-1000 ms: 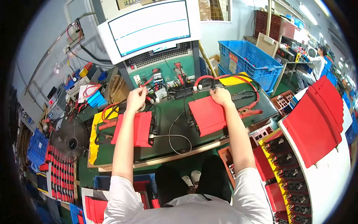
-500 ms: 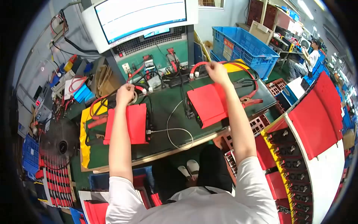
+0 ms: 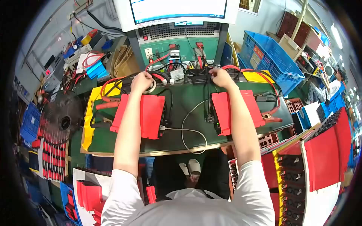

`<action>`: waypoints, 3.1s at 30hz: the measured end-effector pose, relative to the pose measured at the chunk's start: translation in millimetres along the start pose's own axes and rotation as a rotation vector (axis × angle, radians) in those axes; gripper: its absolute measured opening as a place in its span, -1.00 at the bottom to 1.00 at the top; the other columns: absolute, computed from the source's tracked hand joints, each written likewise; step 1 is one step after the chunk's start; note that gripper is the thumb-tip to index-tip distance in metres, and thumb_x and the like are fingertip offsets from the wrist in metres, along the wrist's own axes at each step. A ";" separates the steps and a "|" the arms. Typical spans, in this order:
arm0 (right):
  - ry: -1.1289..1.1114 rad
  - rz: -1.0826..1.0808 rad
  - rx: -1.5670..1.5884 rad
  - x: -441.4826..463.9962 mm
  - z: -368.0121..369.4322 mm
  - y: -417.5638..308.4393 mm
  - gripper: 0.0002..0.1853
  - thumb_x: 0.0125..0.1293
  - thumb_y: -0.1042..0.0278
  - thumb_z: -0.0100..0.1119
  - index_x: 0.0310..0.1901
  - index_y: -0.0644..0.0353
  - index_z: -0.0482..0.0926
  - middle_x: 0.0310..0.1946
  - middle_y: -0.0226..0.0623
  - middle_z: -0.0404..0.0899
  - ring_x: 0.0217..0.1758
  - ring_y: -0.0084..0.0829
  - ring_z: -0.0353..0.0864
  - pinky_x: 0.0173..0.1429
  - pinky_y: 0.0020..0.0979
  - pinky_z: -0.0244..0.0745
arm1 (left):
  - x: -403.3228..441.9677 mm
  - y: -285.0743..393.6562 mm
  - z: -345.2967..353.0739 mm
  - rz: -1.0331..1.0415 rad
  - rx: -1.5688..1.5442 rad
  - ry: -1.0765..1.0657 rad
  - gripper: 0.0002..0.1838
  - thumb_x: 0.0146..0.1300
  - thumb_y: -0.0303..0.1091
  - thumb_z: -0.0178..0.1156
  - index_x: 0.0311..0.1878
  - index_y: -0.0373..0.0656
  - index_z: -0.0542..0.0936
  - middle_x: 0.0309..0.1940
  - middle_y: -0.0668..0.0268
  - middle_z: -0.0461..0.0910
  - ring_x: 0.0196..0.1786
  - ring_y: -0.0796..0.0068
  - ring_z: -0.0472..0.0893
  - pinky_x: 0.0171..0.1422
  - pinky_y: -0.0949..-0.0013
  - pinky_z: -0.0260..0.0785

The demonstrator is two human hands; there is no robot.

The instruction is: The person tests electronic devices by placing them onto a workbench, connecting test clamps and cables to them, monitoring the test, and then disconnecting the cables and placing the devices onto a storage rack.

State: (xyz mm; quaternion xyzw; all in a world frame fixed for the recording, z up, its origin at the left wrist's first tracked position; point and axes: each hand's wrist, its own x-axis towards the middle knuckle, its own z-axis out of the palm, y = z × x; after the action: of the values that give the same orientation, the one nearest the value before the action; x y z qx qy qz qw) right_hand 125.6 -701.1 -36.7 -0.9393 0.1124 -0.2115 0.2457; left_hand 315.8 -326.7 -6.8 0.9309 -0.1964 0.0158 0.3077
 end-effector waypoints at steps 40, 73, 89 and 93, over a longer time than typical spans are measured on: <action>-0.343 0.063 -0.012 -13.3 -39.6 -21.9 -0.30 0.10 0.15 0.61 0.27 0.26 0.67 0.09 -0.02 0.76 0.11 -0.13 0.75 0.23 -0.22 0.61 | 3.3 -13.2 5.5 0.004 0.018 0.103 -0.75 0.42 -0.12 0.22 -0.04 0.04 0.78 0.00 0.16 0.81 0.18 0.02 0.73 0.25 0.01 0.57; -0.118 0.001 -0.131 -7.4 4.5 -22.5 -0.33 0.09 0.45 0.27 0.35 0.20 0.63 0.26 0.09 0.67 0.33 0.03 0.67 0.42 -0.10 0.56 | -3.3 -6.6 7.6 0.099 0.031 0.078 -0.73 0.41 -0.12 0.20 -0.07 -0.02 0.79 -0.07 0.08 0.81 0.11 -0.02 0.76 0.19 0.01 0.59; 0.175 0.360 -0.196 0.5 -8.2 -12.7 -0.70 0.32 0.19 0.18 -0.08 0.08 0.81 -0.10 0.08 0.80 0.04 0.09 0.81 0.18 0.04 0.69 | 0.2 -5.1 11.2 0.142 -0.023 0.121 -0.77 0.40 -0.18 0.23 -0.10 -0.06 0.78 -0.12 0.03 0.81 0.05 -0.03 0.77 0.17 -0.01 0.58; 0.125 0.520 -0.275 -4.6 -16.0 -17.6 -0.62 0.29 0.09 0.26 -0.02 0.17 0.80 0.00 0.10 0.80 0.10 0.11 0.80 0.23 0.04 0.69 | 2.9 -16.1 14.9 0.133 0.080 0.115 -0.70 0.29 -0.15 0.32 0.03 -0.01 0.76 0.08 0.08 0.73 0.22 -0.08 0.66 0.31 -0.02 0.53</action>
State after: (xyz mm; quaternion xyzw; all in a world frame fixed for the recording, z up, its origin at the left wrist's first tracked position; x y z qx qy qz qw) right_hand 116.2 -691.2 -16.7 -0.8886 0.3917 -0.1816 0.1550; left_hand 323.2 -324.6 -27.6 0.9248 -0.2390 0.0975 0.2794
